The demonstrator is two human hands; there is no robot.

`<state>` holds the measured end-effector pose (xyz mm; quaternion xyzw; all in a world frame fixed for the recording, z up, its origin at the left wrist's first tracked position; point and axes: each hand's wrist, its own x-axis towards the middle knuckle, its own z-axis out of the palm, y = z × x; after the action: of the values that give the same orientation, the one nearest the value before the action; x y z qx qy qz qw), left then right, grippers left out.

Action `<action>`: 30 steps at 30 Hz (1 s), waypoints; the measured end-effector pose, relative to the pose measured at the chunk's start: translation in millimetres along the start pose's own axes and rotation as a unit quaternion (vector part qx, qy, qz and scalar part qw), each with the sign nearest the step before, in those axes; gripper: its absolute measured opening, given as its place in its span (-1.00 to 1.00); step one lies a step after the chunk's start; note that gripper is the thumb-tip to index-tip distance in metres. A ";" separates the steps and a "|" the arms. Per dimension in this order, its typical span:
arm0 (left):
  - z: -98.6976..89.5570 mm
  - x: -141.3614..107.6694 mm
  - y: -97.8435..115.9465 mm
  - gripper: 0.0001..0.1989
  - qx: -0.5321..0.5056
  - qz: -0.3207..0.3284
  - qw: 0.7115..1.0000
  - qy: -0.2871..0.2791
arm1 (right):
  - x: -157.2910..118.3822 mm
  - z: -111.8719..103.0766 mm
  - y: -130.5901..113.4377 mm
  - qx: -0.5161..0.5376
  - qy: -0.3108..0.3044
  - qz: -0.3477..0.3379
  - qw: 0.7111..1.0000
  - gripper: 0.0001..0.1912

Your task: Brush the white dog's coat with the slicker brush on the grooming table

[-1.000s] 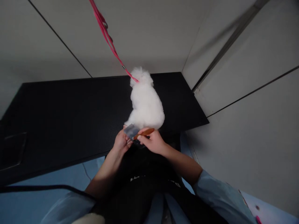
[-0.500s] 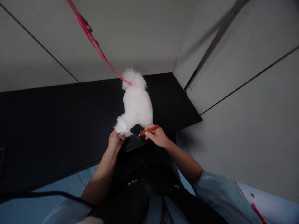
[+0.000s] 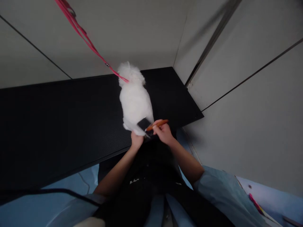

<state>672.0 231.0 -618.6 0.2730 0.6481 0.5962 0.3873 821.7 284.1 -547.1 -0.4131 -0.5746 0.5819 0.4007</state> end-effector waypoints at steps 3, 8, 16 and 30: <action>-5.4 0.9 5.1 -0.87 0.002 -0.042 0.998 -0.046 | -3.8 -1.9 -3.0 -0.020 -0.030 0.010 0.999 -0.73; -35.8 -8.3 11.0 -0.80 -0.006 -0.124 0.979 -0.161 | -12.5 -1.3 -4.4 -0.013 -0.003 -0.001 1.000 -0.73; -57.9 -46.3 14.0 -0.73 -0.074 -0.221 0.963 -0.135 | -44.2 3.6 -4.7 -0.004 0.050 0.012 0.999 -0.72; -43.0 -59.7 1.7 -0.66 -0.136 -0.273 0.949 -0.083 | -79.6 13.6 30.2 0.063 0.246 0.078 0.964 -0.62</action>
<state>669.1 158.5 -606.9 0.0790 0.5763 0.5248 0.6214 836.0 204.1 -575.6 -0.5611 -0.3865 0.5264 0.5085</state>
